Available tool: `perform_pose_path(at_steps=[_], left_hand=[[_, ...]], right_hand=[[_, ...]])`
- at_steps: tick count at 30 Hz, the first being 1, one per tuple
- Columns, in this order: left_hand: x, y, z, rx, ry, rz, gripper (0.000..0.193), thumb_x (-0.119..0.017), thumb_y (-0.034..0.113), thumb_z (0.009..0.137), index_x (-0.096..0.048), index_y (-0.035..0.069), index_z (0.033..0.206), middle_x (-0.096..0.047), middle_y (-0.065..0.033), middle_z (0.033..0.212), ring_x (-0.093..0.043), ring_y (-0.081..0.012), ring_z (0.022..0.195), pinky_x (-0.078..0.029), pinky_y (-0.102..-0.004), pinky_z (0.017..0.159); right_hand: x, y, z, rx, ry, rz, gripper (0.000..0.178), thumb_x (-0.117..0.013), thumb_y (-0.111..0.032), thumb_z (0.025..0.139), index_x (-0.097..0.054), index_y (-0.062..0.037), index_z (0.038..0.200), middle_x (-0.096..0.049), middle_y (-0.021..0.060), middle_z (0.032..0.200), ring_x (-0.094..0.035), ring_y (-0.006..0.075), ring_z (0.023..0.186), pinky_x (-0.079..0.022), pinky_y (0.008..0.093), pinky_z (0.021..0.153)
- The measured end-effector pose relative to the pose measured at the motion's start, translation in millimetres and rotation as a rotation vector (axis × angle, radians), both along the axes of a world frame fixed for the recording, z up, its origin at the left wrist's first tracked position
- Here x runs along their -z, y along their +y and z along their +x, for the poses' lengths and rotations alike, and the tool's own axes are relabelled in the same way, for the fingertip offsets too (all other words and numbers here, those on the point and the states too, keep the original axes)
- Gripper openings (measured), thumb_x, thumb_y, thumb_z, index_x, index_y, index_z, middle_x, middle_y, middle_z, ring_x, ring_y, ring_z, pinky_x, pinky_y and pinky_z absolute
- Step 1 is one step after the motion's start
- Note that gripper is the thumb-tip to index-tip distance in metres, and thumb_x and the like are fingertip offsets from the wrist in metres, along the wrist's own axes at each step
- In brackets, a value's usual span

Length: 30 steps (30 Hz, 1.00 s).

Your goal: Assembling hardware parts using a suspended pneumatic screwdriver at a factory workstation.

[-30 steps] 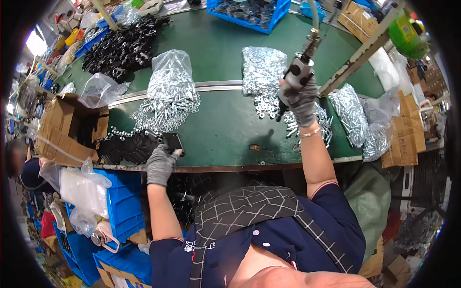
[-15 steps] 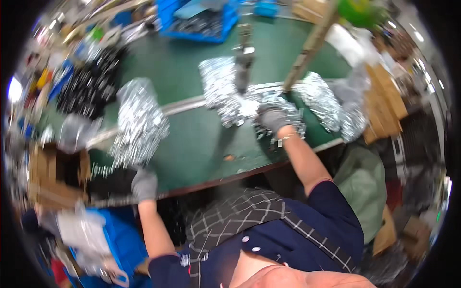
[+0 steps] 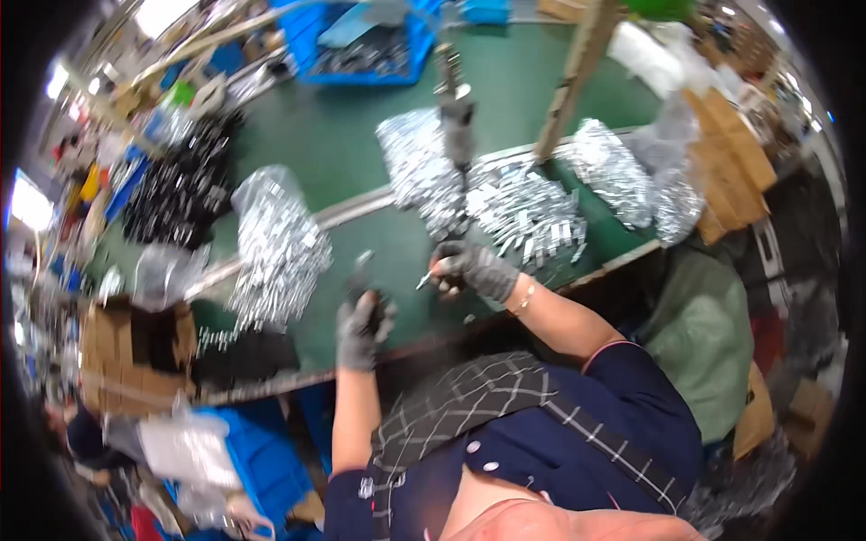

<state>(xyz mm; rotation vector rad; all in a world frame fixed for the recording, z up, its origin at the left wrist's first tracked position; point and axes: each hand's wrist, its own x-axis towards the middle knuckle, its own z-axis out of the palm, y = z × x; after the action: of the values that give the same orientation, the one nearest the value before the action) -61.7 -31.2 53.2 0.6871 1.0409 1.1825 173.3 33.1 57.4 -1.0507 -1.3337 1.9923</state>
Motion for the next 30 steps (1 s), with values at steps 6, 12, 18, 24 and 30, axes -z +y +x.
perform_pose_path(at_steps=[6,12,18,24,30], left_hand=[[4,0,23,0.113,-0.113,-0.052,0.042,-0.062,0.044,0.080,-0.053,0.009,0.101,-0.056,-0.0045,0.063,-0.048,-0.0095,0.039,-0.033,-0.0184,0.035],[36,-8,12,0.168,-0.302,-0.028,0.041,-0.060,0.042,0.083,-0.053,0.008,0.104,-0.056,-0.0042,0.063,-0.048,-0.0100,0.040,-0.034,-0.0191,0.035],[57,-12,21,0.187,-0.756,-0.151,0.032,-0.053,0.032,0.089,-0.052,0.005,0.106,-0.058,-0.0055,0.068,-0.050,-0.0117,0.041,-0.036,-0.0196,0.035],[54,-8,35,0.301,-0.917,-0.093,0.033,-0.051,0.033,0.090,-0.054,0.003,0.106,-0.061,-0.0079,0.073,-0.050,-0.0110,0.041,-0.037,-0.0186,0.036],[6,3,38,0.202,-0.230,-0.156,0.036,-0.050,0.034,0.090,-0.056,0.000,0.099,-0.063,-0.0089,0.070,-0.050,-0.0102,0.041,-0.035,-0.0182,0.034]], right_hand=[[14,-24,-26,0.225,0.504,-0.701,0.008,-0.062,-0.012,0.081,-0.060,-0.0059,0.085,-0.061,0.0042,0.073,-0.057,0.0119,0.059,-0.047,0.0224,0.052],[-1,-36,-32,-0.022,0.141,-0.080,0.009,-0.061,-0.014,0.082,-0.060,-0.0050,0.084,-0.059,0.0019,0.067,-0.054,0.0090,0.056,-0.043,0.0198,0.050],[-18,-36,-27,-0.015,-0.095,-0.045,0.014,-0.063,-0.019,0.082,-0.061,-0.0056,0.084,-0.055,-0.0006,0.060,-0.050,0.0070,0.051,-0.040,0.0207,0.047],[-3,-34,-25,0.014,-0.246,0.239,0.015,-0.064,-0.020,0.080,-0.061,-0.0065,0.086,-0.055,0.0033,0.060,-0.051,0.0084,0.050,-0.042,0.0237,0.048],[16,-17,4,0.075,-0.292,0.758,0.010,-0.063,-0.014,0.078,-0.061,-0.0070,0.085,-0.060,0.0095,0.070,-0.058,0.0183,0.061,-0.047,0.0309,0.057]])
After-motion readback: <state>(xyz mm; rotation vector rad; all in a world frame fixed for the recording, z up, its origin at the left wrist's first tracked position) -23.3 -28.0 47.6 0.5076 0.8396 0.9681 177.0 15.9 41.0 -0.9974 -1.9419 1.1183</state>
